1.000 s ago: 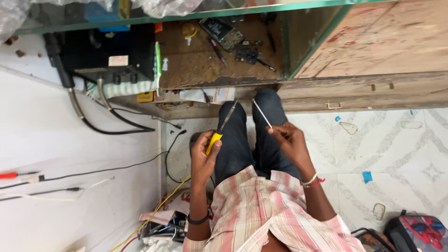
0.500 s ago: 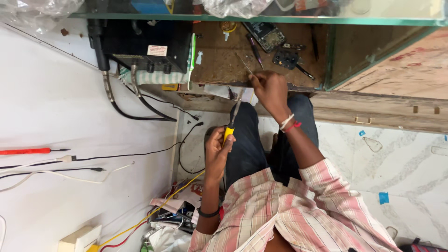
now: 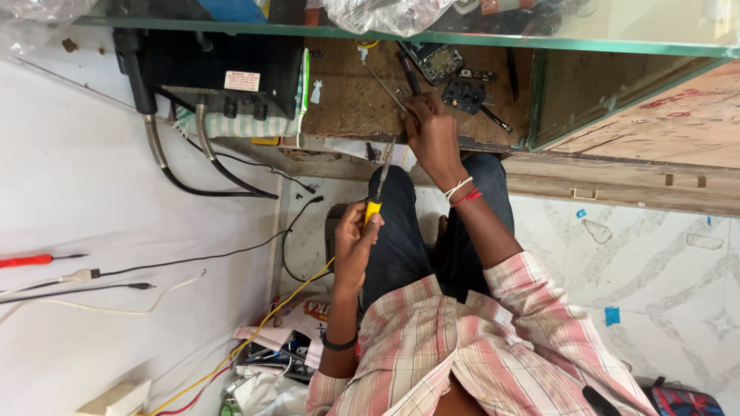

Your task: The person sits on the floor and uses a soldering iron and tweezers to work on small electronic components on a cluttered workbench. They repeatedly heat the soldering iron tip and apply solder to a component held with tweezers.

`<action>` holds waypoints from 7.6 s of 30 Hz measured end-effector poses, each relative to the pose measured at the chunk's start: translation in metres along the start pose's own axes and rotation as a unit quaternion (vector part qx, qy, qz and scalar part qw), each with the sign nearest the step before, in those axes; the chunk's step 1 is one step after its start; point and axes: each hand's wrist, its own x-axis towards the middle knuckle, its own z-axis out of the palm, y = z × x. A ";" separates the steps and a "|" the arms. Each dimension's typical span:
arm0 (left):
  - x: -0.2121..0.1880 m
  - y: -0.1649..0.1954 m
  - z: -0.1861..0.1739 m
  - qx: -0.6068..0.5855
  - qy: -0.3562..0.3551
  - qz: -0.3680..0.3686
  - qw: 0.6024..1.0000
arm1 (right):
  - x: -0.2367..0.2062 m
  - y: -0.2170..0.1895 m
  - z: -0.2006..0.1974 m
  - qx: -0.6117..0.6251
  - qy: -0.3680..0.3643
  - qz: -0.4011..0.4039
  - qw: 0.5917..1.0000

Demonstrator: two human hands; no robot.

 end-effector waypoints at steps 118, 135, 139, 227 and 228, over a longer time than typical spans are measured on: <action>-0.042 0.018 0.018 0.167 -0.176 0.173 0.955 | -0.134 -0.100 -0.162 0.309 0.167 0.019 0.936; -0.046 0.016 0.013 0.147 -0.189 0.169 0.956 | -0.138 -0.095 -0.153 0.549 0.093 0.110 0.824; -0.045 0.018 0.014 0.151 -0.191 0.173 0.954 | -0.135 -0.094 -0.156 0.547 0.095 0.105 0.825; -0.050 0.050 0.021 0.211 -0.128 0.201 0.948 | -0.128 -0.126 -0.183 0.258 0.148 -0.057 0.953; -0.050 0.051 0.022 0.214 -0.123 0.202 0.948 | -0.127 -0.129 -0.186 0.222 0.143 -0.072 0.962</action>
